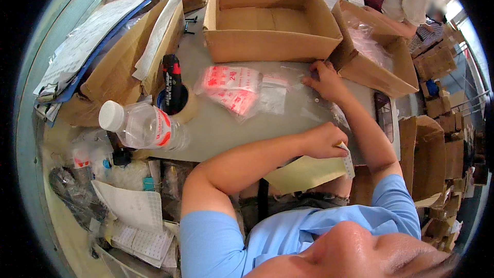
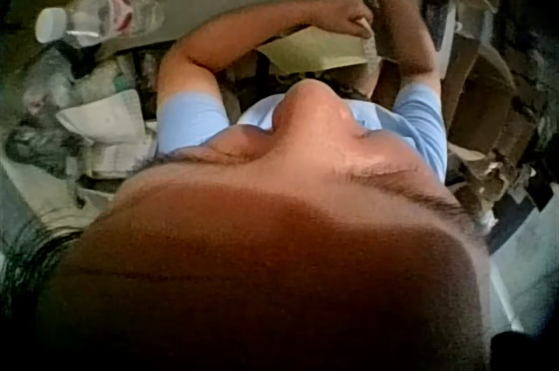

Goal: The person peels stickers from a sheet and applies them to small plastic bags before placing the bags into a cardboard box.

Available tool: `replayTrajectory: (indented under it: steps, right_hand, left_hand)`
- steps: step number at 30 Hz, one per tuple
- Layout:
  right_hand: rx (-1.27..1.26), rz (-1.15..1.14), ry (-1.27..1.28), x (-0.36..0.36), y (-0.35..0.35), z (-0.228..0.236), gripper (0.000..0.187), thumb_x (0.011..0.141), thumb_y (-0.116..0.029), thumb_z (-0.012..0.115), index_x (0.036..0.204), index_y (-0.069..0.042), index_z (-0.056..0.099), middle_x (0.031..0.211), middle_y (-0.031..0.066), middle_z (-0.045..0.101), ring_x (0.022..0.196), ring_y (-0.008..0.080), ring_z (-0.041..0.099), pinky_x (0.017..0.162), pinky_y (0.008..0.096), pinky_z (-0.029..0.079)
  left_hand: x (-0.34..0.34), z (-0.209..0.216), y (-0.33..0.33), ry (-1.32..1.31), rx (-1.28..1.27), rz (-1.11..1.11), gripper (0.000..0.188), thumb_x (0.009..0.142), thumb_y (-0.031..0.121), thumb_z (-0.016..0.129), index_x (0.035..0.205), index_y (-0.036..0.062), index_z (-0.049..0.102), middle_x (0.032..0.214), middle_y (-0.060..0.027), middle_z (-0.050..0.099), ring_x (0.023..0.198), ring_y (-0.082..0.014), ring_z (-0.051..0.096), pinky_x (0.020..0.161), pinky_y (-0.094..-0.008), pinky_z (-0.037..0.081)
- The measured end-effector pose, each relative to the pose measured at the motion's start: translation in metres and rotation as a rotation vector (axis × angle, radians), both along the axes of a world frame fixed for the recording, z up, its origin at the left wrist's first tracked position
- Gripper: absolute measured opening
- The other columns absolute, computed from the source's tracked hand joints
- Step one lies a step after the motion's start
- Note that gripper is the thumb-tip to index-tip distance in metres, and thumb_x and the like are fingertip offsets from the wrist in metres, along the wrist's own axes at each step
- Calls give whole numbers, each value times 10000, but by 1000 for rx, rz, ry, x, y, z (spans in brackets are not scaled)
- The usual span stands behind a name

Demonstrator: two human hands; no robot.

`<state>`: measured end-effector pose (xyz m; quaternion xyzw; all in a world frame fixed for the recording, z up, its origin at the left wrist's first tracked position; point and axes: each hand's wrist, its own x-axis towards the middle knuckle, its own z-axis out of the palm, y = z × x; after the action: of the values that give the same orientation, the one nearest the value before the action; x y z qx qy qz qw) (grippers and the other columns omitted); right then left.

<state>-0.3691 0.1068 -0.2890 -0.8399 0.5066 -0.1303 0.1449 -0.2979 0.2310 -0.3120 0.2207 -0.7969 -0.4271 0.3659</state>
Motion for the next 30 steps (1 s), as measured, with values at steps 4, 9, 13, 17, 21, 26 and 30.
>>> replayTrajectory:
  steps: [4,9,13,17,21,26,30]
  right_hand:
    - [-43,147,54,-8,-8,-7,306,779,-248,666,942,-2,583,1009,234,569,986,369,534,872,444,420]
    - [468,-85,-323,-22,1,26,294,756,-235,682,912,0,598,924,227,598,969,337,549,811,426,443]
    - [456,21,-39,-32,23,36,282,732,-223,696,876,-1,599,870,179,600,872,289,581,734,393,465]
    - [18,269,48,-45,18,9,306,724,-214,709,882,9,571,821,123,588,773,235,578,676,361,459]
    - [266,21,-226,-52,13,27,381,716,-278,710,960,-1,615,899,201,624,834,342,608,767,407,467]
    - [21,-52,-80,-70,15,14,382,727,-288,705,933,16,597,832,184,618,787,324,596,742,393,469]
    - [150,6,-70,-71,4,6,364,744,-273,701,919,24,584,747,122,600,699,251,557,686,347,461]
  left_hand:
    - [1,5,-1,-51,87,-8,264,778,262,674,818,3,641,689,-187,619,638,-300,620,586,-383,468]
    - [5,4,-1,-78,112,-33,258,781,256,671,819,3,640,705,-174,629,641,-278,619,589,-374,467]
    - [2,6,-1,-120,94,-40,249,785,249,667,829,5,641,715,-166,634,640,-271,616,588,-370,466]
    - [0,3,-4,-89,79,-72,246,789,251,664,828,9,641,713,-163,634,636,-272,614,592,-370,466]
    - [3,3,-3,-99,108,-61,244,791,258,662,819,16,641,720,-156,637,643,-265,616,596,-370,466]
    - [3,6,-3,-127,128,-80,243,793,261,662,819,21,642,717,-150,636,648,-257,615,599,-370,465]
    - [-2,4,-4,-99,128,-81,236,796,262,659,818,27,645,698,-147,629,634,-260,608,588,-371,458]
